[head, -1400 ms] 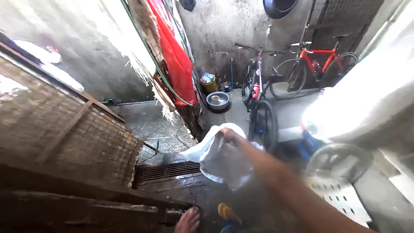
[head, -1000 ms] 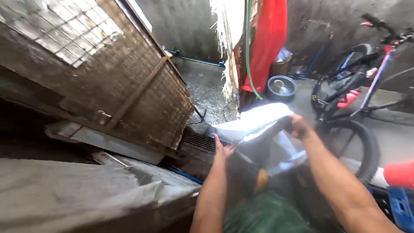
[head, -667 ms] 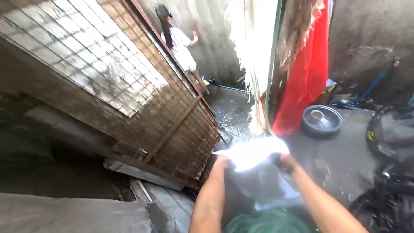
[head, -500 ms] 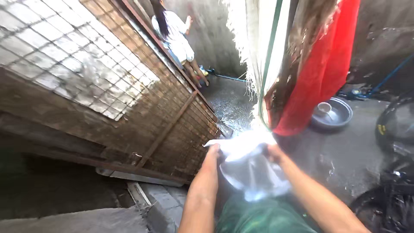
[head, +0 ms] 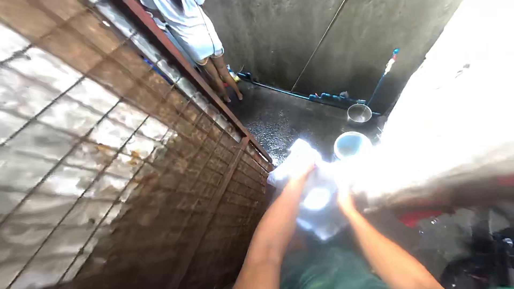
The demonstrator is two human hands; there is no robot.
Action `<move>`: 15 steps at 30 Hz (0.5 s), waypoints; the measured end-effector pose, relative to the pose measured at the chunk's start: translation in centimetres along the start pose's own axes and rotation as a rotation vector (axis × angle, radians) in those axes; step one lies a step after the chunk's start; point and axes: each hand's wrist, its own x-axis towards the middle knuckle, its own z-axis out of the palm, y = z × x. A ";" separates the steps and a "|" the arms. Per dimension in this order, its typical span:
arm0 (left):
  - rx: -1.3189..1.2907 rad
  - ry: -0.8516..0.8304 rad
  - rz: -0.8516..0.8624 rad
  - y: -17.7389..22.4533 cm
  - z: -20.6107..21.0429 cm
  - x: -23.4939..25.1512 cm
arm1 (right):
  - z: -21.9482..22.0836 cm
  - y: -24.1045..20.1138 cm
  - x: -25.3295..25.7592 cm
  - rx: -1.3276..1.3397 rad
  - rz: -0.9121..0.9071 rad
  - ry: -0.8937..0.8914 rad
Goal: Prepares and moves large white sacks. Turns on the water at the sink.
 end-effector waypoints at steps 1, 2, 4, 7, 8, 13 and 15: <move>-0.056 0.001 0.063 2.6 -0.5 1.4 | 0.3 -2.5 1.0 0.048 0.050 0.059; -0.139 -0.006 0.084 5.8 -0.8 2.7 | 0.5 -5.0 2.2 0.117 0.094 0.126; -0.251 -0.019 0.105 11.0 -1.3 5.6 | 0.6 -9.5 5.3 0.269 0.106 0.269; -0.334 0.042 0.181 15.4 -2.1 10.1 | 0.8 -15.2 11.1 0.371 0.057 0.361; -0.365 0.069 0.213 16.5 -2.7 11.5 | 1.0 -16.7 13.4 0.365 0.042 0.346; -0.522 0.245 0.340 20.6 -8.6 21.1 | 1.7 -23.8 25.4 0.275 -0.056 0.190; -0.528 0.319 0.379 21.4 -10.5 25.8 | 1.8 -25.4 30.4 0.140 -0.095 0.057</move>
